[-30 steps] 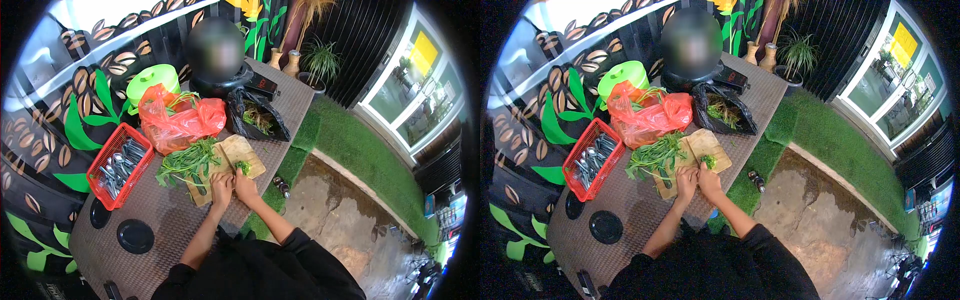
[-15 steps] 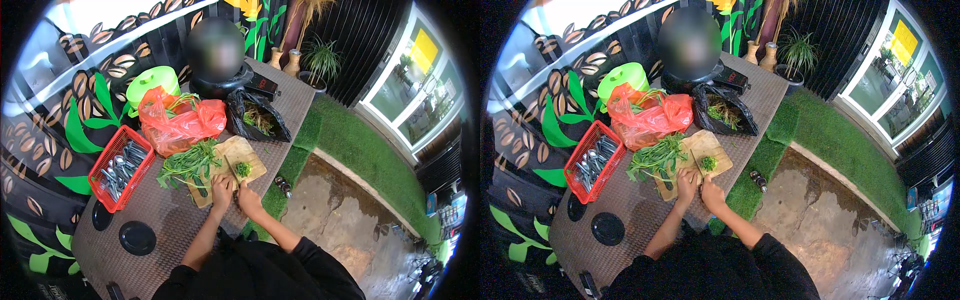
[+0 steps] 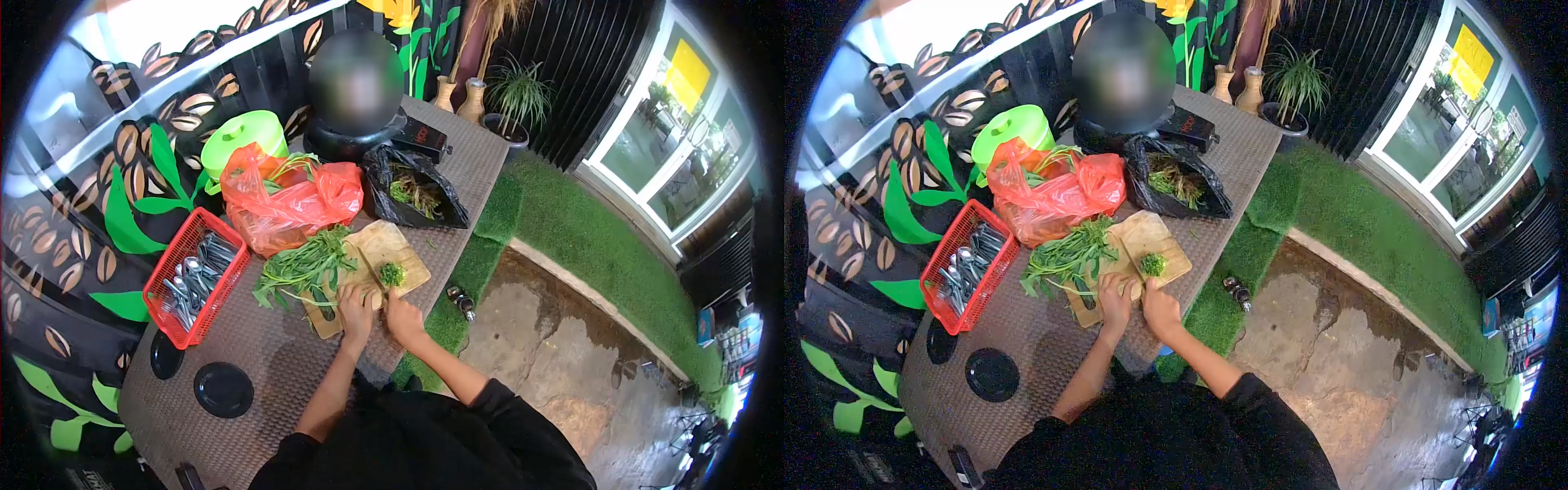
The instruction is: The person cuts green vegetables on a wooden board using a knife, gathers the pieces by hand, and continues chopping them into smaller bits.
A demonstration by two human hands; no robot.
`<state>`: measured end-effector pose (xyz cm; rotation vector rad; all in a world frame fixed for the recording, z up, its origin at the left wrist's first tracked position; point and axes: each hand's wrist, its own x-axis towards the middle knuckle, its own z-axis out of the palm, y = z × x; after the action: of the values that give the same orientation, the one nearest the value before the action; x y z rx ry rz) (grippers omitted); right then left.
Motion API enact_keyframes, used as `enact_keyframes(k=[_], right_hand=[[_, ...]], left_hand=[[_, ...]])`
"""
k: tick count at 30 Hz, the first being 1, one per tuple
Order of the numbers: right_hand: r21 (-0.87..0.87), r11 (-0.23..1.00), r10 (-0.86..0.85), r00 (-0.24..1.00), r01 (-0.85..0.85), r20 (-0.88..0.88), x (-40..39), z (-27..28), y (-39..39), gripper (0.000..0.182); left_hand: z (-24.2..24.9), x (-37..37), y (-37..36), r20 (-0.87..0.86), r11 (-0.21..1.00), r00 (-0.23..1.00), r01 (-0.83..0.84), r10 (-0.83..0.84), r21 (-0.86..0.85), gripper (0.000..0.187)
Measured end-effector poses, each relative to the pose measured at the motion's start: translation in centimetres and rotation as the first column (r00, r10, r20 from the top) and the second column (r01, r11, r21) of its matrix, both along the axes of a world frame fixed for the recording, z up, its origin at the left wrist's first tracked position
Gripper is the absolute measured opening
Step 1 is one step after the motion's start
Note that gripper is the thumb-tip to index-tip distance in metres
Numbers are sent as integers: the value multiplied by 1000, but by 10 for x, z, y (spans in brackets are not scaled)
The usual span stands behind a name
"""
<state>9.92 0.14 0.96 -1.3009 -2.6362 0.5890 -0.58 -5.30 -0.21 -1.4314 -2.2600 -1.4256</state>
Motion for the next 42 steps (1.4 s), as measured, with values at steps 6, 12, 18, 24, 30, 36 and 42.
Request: enact_keyframes(k=[6,12,18,24,30,36,42], right_hand=[[-105,994,-19,1000,20,15,2,11,18,31],[-105,994,4,1000,-5,-8,8,22,16,31],[-77,997,-9,999,12,42,12,15,-5,28],[2,998,-65,996,65,67,2,10,-14,20],[-26,999,34,997,-35,-68,-17,9,10,20],[-86,996,-26,998,21,-57,-4,11,-2,19],[-52,998,-33,998,30,-51,-17,-1,1,25]], left_hand=[[6,3,1,-88,997,996,27,-34,-74,10],[1,-1,11,95,993,993,82,-74,-80,9],[6,3,7,-30,999,998,52,-51,15,9],[-4,0,5,-32,995,995,95,-95,-16,11],[-2,-1,4,-38,996,996,86,-87,-13,11],[4,-4,8,119,998,991,68,-66,-13,8],[5,0,5,121,998,990,70,-70,3,7]])
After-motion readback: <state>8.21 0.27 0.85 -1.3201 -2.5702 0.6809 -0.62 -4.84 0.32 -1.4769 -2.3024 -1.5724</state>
